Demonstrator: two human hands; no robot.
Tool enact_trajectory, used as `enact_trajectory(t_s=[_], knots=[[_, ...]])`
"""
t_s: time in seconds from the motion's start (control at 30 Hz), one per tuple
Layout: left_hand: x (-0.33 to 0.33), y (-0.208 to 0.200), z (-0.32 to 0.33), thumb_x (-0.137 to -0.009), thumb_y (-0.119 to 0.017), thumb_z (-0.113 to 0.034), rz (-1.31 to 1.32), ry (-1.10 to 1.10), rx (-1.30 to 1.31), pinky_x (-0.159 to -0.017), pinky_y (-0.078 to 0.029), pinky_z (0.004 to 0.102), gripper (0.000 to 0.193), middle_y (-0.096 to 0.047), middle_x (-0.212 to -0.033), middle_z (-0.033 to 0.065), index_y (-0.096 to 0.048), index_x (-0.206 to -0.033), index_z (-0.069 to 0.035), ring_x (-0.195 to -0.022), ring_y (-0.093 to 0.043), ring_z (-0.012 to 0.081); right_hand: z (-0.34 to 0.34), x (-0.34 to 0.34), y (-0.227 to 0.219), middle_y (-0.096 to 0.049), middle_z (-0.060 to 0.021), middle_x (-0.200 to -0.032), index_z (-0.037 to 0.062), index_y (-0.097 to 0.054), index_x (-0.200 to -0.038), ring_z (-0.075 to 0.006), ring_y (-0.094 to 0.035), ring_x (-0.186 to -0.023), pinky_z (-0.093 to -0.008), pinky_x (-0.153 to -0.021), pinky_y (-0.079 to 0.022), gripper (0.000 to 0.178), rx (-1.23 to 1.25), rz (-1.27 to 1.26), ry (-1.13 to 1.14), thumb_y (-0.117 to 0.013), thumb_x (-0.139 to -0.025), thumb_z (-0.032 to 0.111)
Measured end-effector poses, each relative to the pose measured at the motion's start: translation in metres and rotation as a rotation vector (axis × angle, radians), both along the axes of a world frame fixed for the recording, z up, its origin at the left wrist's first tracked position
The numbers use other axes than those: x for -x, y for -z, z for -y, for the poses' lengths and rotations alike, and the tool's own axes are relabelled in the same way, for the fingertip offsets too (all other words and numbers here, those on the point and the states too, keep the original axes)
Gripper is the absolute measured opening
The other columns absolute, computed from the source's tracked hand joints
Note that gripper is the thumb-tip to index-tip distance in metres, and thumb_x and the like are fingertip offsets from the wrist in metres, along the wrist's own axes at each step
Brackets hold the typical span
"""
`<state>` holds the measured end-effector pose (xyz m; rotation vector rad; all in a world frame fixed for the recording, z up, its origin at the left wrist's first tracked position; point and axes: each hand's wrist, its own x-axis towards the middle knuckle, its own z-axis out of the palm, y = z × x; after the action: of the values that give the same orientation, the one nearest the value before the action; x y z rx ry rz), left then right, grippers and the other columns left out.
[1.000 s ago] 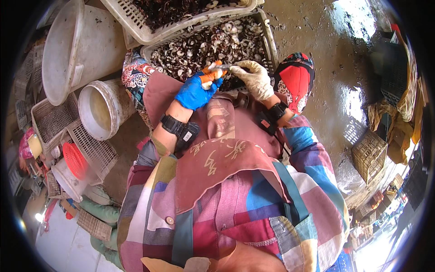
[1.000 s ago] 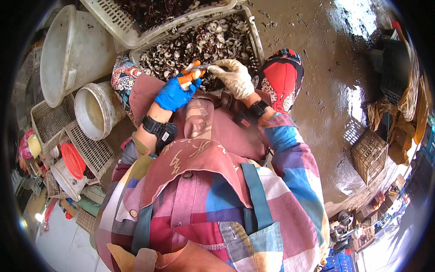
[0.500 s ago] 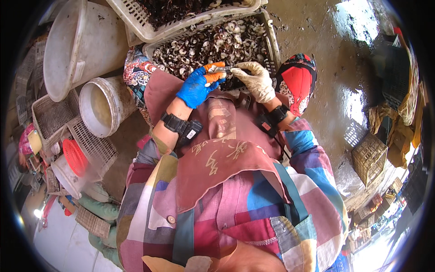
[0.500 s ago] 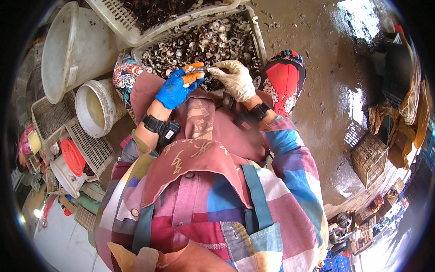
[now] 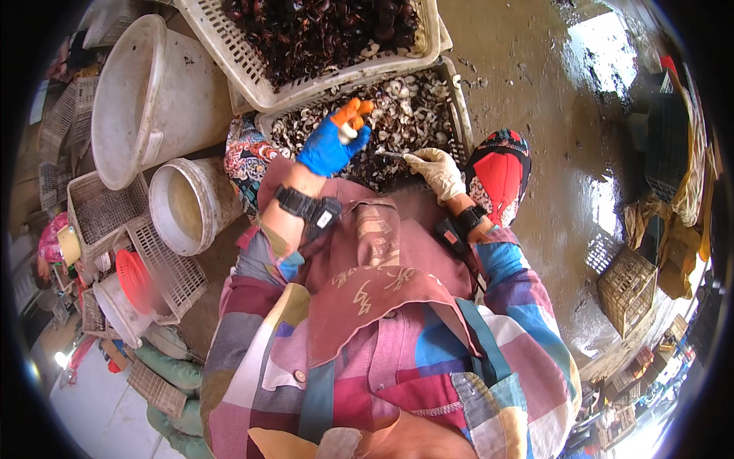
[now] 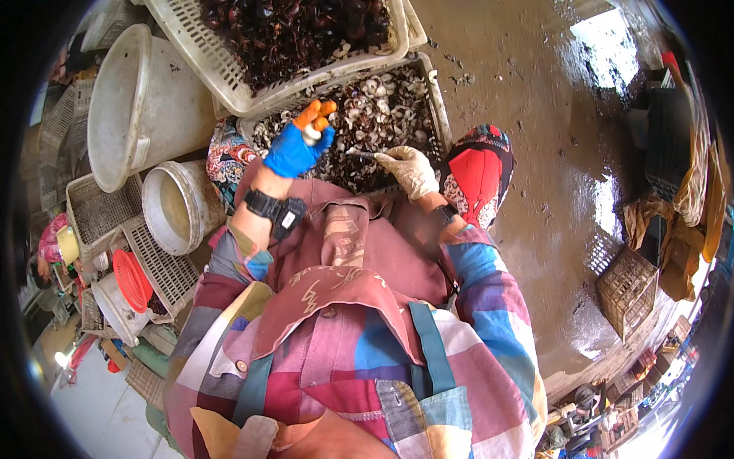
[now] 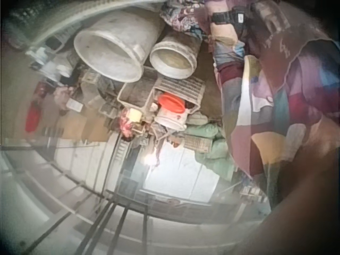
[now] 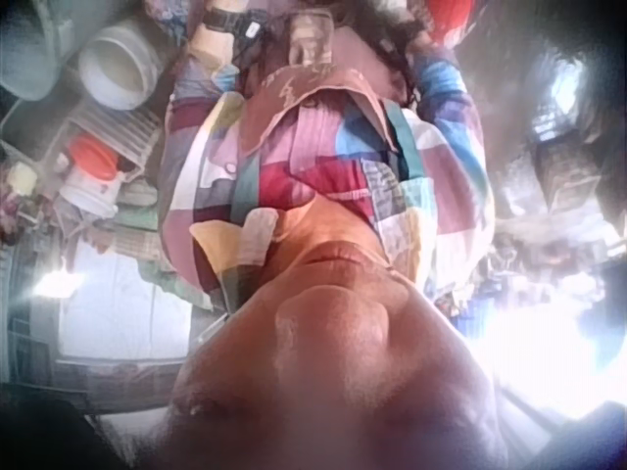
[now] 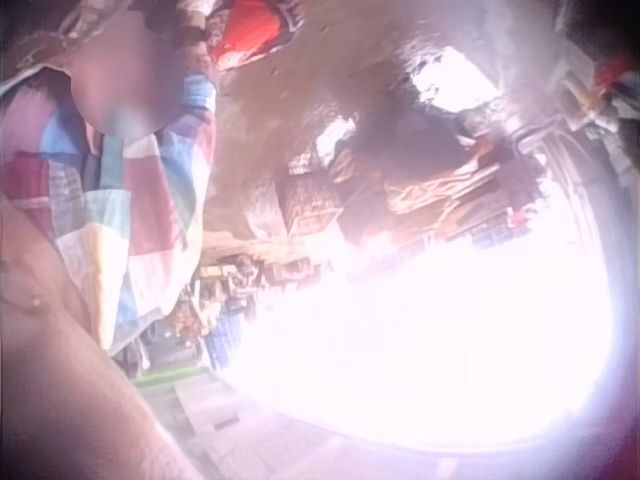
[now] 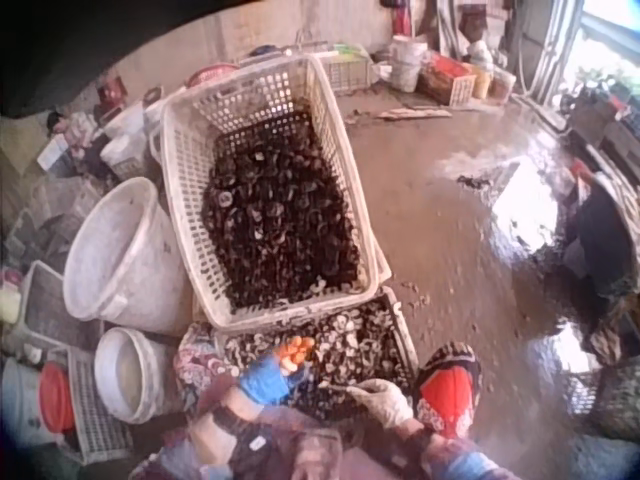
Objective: The person peels the dark outer layer from small round objects by hand, placing the cleaned items into a crate.
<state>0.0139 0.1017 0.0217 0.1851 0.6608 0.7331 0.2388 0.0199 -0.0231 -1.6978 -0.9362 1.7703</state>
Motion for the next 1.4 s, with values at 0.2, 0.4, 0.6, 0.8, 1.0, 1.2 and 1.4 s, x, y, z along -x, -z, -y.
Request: enact_trajectory(t_s=[0.2, 0.4, 0.6, 0.8, 1.0, 1.2, 1.4], knots=[[-0.033, -0.013, -0.102, -0.079, -0.060, -0.007, -0.922, 0.004, -0.729, -0.062, -0.046, 0.0222, 0.023, -0.063, -0.094, 0.0041, -0.062, -0.102, -0.008, -0.077, -0.056, 0.0091, -0.005, 0.000, -0.013, -0.062, -0.0019, -0.079, -0.0014, -0.062, -0.095, -0.0066, -0.053, -0.069, -0.0198, -0.063, -0.043, 0.031, 0.040, -0.009, 0.012, -0.068, -0.078, 0.023], [-0.082, 0.026, -0.152, -0.063, -0.076, -0.015, -1.737, 0.149, -0.975, -0.083, -0.046, 0.0370, 0.064, -0.057, -0.108, 0.0194, -0.045, -0.119, -0.007, -0.099, -0.056, 0.0310, -0.007, 0.000, -0.021, -0.063, -0.0027, -0.077, -0.0014, -0.062, -0.092, -0.0075, -0.054, -0.068, -0.0206, -0.063, -0.044, 0.026, 0.083, -0.046, 0.089, -0.069, -0.077, 0.019], [-0.070, 0.027, -0.150, -0.066, -0.075, -0.018, -1.587, 0.114, -0.956, -0.079, -0.047, 0.0343, 0.065, -0.059, -0.103, 0.0160, -0.043, -0.121, -0.007, -0.091, -0.058, 0.0261, -0.010, 0.000, -0.033, -0.063, -0.0024, -0.076, -0.0010, -0.062, -0.091, -0.0079, -0.054, -0.068, -0.0207, -0.063, -0.043, 0.024, 0.104, -0.051, 0.113, -0.069, -0.078, 0.018], [-0.032, -0.013, -0.109, -0.084, -0.055, -0.007, -0.507, 0.008, -0.482, -0.075, -0.049, 0.0263, 0.047, -0.057, -0.104, 0.0064, -0.041, -0.128, -0.009, -0.090, -0.058, 0.0166, -0.001, 0.000, -0.004, -0.061, -0.0006, -0.071, 0.0010, -0.063, -0.088, -0.0072, -0.053, -0.062, -0.0204, -0.059, -0.042, 0.019, -0.063, -0.219, 0.265, -0.063, -0.082, 0.019], [0.001, -0.022, -0.034, -0.083, -0.051, -0.004, 0.145, -0.157, -0.223, -0.090, -0.047, 0.0342, 0.040, -0.052, -0.118, 0.0164, -0.044, -0.122, 0.000, -0.110, -0.050, 0.0289, -0.019, 0.000, -0.032, -0.062, -0.0017, -0.077, 0.0015, -0.061, -0.086, -0.0080, -0.055, -0.070, -0.0217, -0.069, -0.044, 0.011, -0.107, -0.358, 0.381, -0.059, -0.084, 0.013], [-0.003, -0.031, 0.017, -0.085, -0.050, -0.006, -0.042, 0.000, -0.224, -0.083, -0.049, 0.0311, 0.040, -0.054, -0.116, 0.0157, -0.044, -0.124, -0.001, -0.100, -0.057, 0.0253, -0.035, 0.012, -0.043, -0.060, 0.0008, -0.073, 0.0025, -0.062, -0.088, -0.0058, -0.053, -0.066, -0.0183, -0.058, -0.041, 0.014, -0.293, -0.265, 0.321, -0.063, -0.082, 0.015], [-0.013, -0.047, 0.037, -0.082, -0.057, -0.002, -0.295, 0.111, -0.294, -0.078, -0.048, 0.0236, 0.043, -0.059, -0.101, 0.0034, -0.047, -0.123, -0.007, -0.091, -0.058, 0.0145, -0.024, 0.014, -0.050, -0.060, -0.0001, -0.072, 0.0002, -0.063, -0.090, -0.0063, -0.049, -0.064, -0.0207, -0.058, -0.042, 0.021, -0.449, -0.023, 0.246, -0.069, -0.077, 0.016]])
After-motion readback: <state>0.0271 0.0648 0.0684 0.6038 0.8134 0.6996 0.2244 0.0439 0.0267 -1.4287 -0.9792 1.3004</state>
